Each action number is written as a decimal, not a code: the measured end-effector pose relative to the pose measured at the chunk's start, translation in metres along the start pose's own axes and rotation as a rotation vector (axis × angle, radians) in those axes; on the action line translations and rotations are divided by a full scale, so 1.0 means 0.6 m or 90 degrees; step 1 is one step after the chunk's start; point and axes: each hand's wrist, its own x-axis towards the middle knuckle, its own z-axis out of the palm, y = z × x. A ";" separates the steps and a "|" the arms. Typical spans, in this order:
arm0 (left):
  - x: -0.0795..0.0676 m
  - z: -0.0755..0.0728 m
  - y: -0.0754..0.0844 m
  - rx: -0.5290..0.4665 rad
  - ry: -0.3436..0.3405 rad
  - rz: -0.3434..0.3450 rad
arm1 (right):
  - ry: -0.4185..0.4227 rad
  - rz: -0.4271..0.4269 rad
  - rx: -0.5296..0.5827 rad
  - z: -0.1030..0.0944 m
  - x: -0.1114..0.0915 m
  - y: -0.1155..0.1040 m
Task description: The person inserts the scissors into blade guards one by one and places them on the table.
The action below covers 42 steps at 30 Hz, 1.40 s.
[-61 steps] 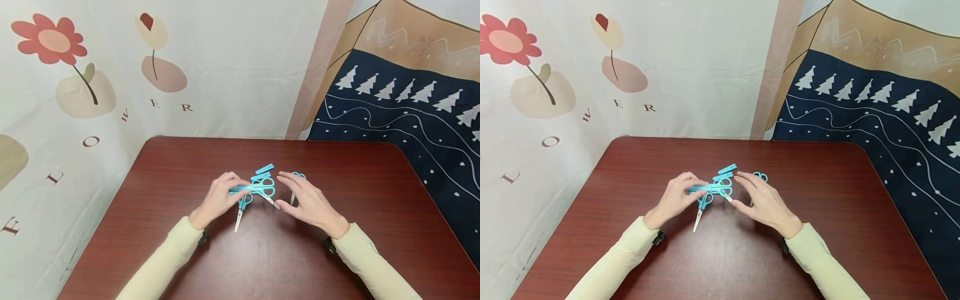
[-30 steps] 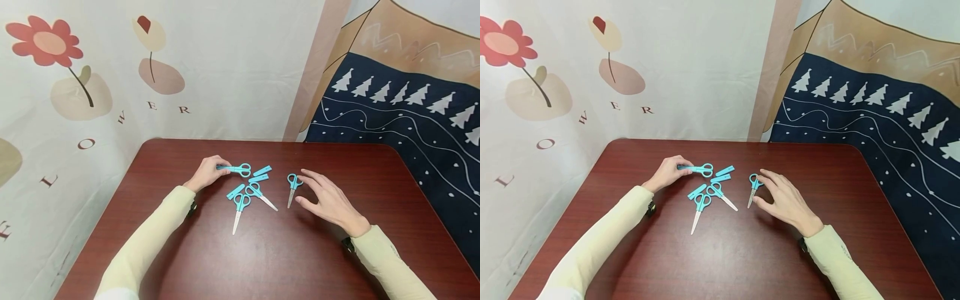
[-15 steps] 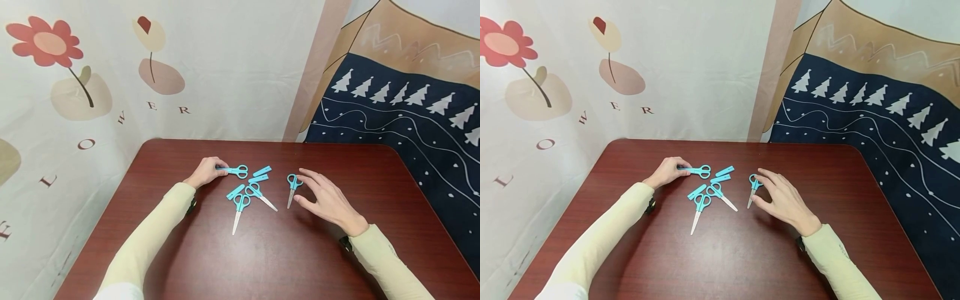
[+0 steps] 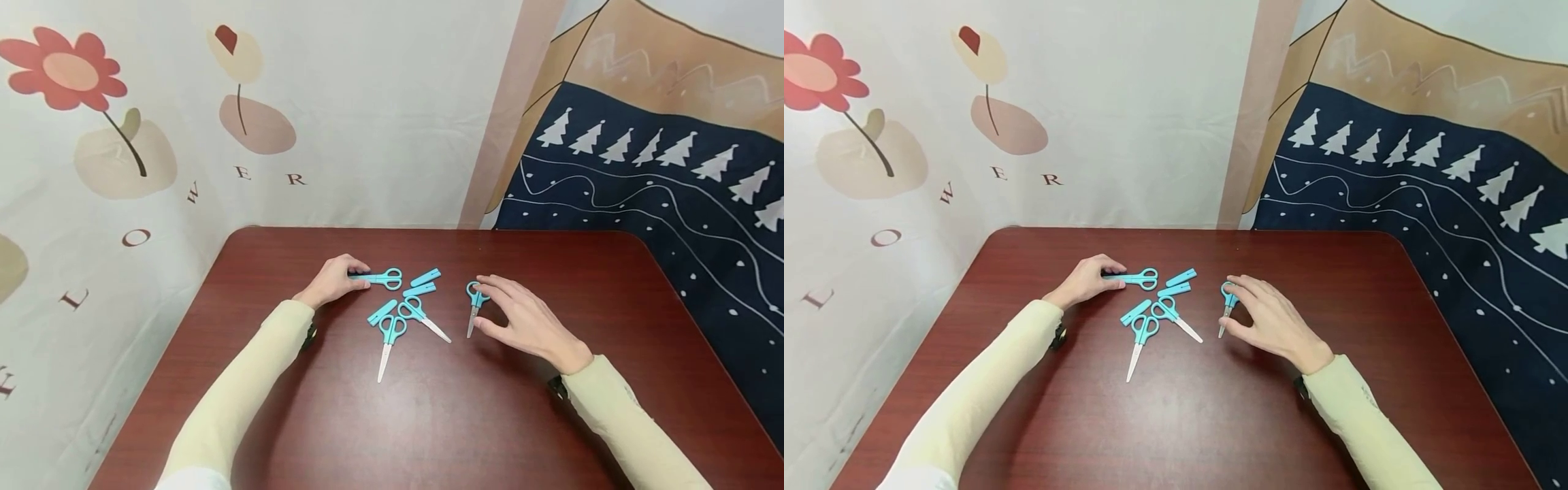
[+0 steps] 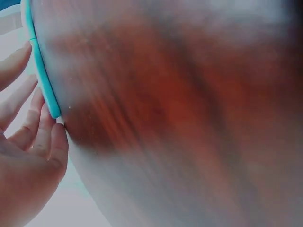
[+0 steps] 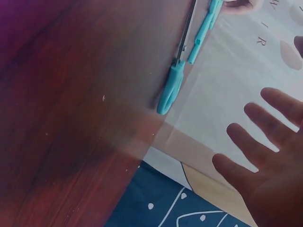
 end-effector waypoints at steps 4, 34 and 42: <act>-0.017 -0.003 0.001 0.002 0.012 0.015 | -0.044 -0.007 0.026 -0.001 0.007 0.011; -0.155 -0.002 0.070 0.041 0.057 0.091 | -0.251 -0.024 0.029 0.011 0.035 0.070; -0.169 0.004 0.064 0.054 0.062 0.096 | -0.247 -0.013 0.031 0.002 0.023 0.075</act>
